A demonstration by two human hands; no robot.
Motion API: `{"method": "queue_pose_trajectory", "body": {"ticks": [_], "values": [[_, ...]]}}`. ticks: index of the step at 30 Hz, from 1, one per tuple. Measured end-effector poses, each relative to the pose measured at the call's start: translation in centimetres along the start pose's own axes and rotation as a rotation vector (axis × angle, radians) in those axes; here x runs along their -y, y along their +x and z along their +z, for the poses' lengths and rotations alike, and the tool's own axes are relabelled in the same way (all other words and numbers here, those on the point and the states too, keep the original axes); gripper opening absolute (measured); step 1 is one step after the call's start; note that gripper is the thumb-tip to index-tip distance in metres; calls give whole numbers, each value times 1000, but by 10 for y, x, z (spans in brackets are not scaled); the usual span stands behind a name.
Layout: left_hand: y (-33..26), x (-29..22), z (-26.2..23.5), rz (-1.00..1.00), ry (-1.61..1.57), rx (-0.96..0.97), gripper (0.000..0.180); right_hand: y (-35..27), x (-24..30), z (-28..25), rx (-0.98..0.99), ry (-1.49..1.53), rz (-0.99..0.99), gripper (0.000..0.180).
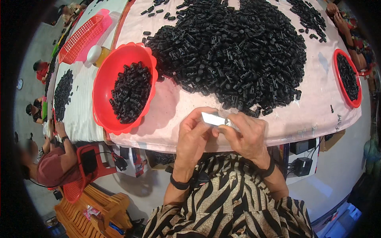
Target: Trimming excess material from small black shoe components using a blade.
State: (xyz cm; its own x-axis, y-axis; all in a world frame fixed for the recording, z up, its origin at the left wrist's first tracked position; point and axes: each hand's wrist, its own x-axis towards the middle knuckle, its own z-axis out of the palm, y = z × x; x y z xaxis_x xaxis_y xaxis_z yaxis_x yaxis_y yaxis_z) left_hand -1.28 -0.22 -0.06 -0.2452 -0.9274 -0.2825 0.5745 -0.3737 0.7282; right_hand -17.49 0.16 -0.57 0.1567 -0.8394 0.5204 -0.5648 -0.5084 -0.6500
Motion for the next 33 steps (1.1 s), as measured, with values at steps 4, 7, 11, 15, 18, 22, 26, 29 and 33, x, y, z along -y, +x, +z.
{"method": "queue_pose_trajectory", "body": {"ticks": [4,7,11,15,18,22,26,29,33], "values": [[0,-5,2,-6,-38,-22,23,-7,-2,-2,-189,188,103,18],[-1,-9,-1,-73,-86,-21,23,-9,-1,-9,-168,187,149,20],[-2,-5,-8,-57,-48,1,24,-10,1,-15,-165,142,145,20],[-2,-6,0,-44,-4,-7,25,-15,-9,-20,-243,88,88,20],[0,-5,1,-30,29,-49,25,-19,-17,-26,-268,9,147,21],[0,-4,5,-13,46,-86,25,-19,-16,-27,-266,41,218,22],[-1,-2,6,8,76,-95,22,-18,-19,-26,-254,58,191,22],[-1,-1,5,7,69,-107,20,-18,-21,-24,-262,53,167,23],[-1,-2,5,-11,82,-124,20,-18,-20,-25,-254,58,156,23]]}}
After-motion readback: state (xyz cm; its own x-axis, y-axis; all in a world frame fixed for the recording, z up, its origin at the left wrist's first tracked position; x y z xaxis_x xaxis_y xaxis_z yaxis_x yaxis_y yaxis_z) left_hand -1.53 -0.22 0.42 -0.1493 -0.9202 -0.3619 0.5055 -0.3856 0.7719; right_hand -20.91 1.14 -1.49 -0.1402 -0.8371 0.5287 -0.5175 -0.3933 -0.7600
